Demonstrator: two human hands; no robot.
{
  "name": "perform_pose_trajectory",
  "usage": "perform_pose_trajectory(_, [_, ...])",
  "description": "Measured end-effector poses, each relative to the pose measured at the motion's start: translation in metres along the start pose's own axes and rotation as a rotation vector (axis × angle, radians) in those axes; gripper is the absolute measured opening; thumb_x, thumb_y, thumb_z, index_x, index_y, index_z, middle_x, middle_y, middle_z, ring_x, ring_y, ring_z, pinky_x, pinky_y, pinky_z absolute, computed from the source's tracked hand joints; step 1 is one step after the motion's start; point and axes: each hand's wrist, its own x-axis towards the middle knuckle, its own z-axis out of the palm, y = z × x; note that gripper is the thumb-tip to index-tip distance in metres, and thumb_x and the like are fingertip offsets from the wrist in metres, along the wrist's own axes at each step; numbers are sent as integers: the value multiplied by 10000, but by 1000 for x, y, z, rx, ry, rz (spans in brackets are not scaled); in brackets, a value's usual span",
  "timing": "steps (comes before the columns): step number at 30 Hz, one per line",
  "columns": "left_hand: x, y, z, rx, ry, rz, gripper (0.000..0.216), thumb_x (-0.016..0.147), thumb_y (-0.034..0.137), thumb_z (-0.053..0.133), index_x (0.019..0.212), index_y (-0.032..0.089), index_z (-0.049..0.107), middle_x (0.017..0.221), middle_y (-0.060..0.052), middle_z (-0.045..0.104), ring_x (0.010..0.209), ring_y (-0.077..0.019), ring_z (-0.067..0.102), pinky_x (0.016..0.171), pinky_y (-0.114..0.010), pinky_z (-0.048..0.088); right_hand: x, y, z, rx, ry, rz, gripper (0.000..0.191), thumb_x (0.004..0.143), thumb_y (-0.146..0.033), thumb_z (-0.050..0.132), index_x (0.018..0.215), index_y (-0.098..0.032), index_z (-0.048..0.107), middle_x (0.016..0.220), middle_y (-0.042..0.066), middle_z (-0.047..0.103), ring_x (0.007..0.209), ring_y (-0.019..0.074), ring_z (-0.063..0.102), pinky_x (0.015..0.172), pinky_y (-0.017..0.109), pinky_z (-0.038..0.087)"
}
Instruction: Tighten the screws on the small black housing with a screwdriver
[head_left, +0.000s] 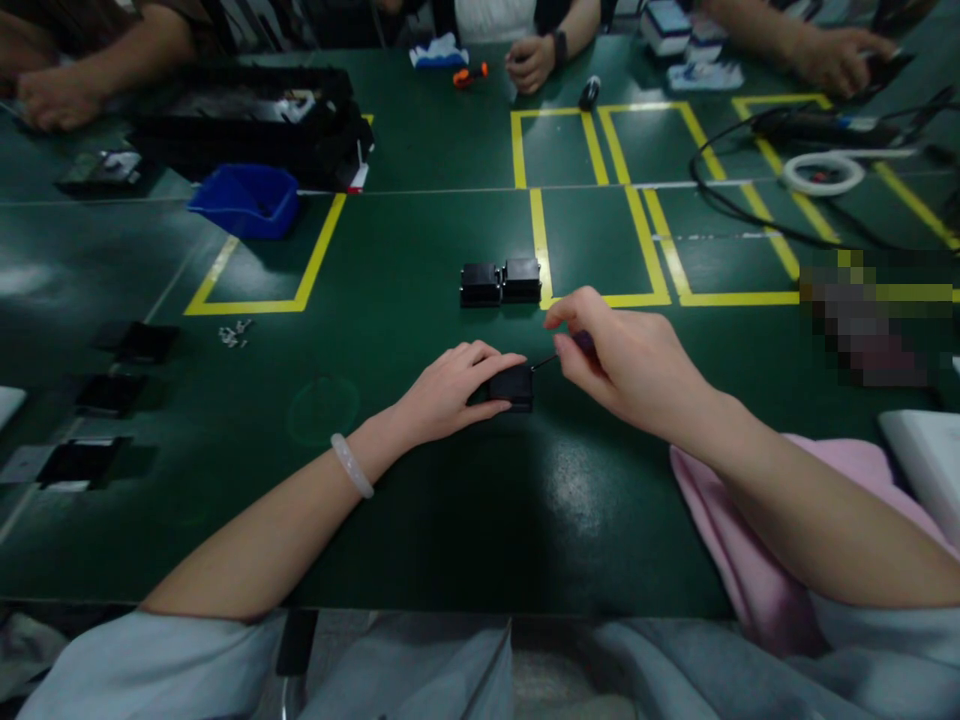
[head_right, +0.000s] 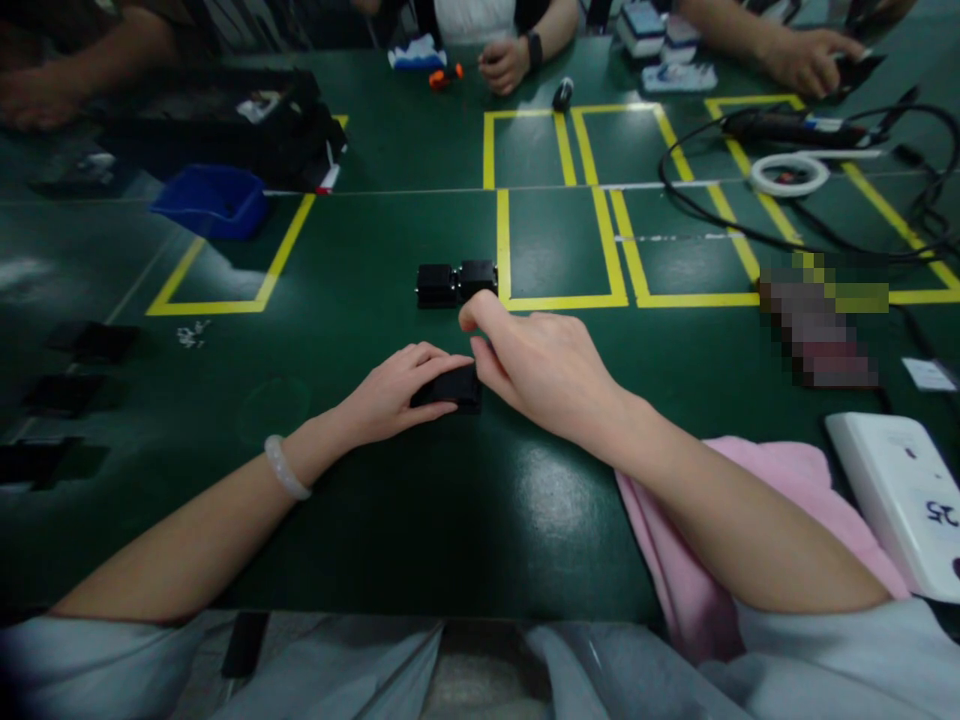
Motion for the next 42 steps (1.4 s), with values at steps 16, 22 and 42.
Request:
perform_pose_trajectory(16, [0, -3, 1, 12, 13, 18, 529, 957, 390, 570, 1434, 227, 409, 1245, -107, 541, 1095, -256, 523, 934, -397, 446, 0, -1, -2, -14, -31, 3, 256, 969, -325, 398, 1089, -150, 541, 751, 26, 675, 646, 177, 647, 582, 261, 354])
perform_pose_trajectory(22, [-1, -1, 0, 11, 7, 11, 527, 956, 375, 574, 1434, 231, 408, 1253, -105, 539, 1100, -255, 520, 929, -395, 445, 0, 1, -1, -24, -43, -26, 263, 981, -327, 358, 999, -163, 563, 726, 30, 662, 631, 167, 632, 589, 263, 355])
perform_pose_trajectory(42, [-1, -2, 1, 5, 18, 17, 530, 956, 381, 570, 1437, 235, 404, 1245, -109, 540, 1092, -258, 524, 921, -400, 449, 0, 0, -1, 45, -30, -1, 242, 969, -321, 385, 1072, -155, 528, 752, 22, 666, 633, 157, 626, 588, 255, 358])
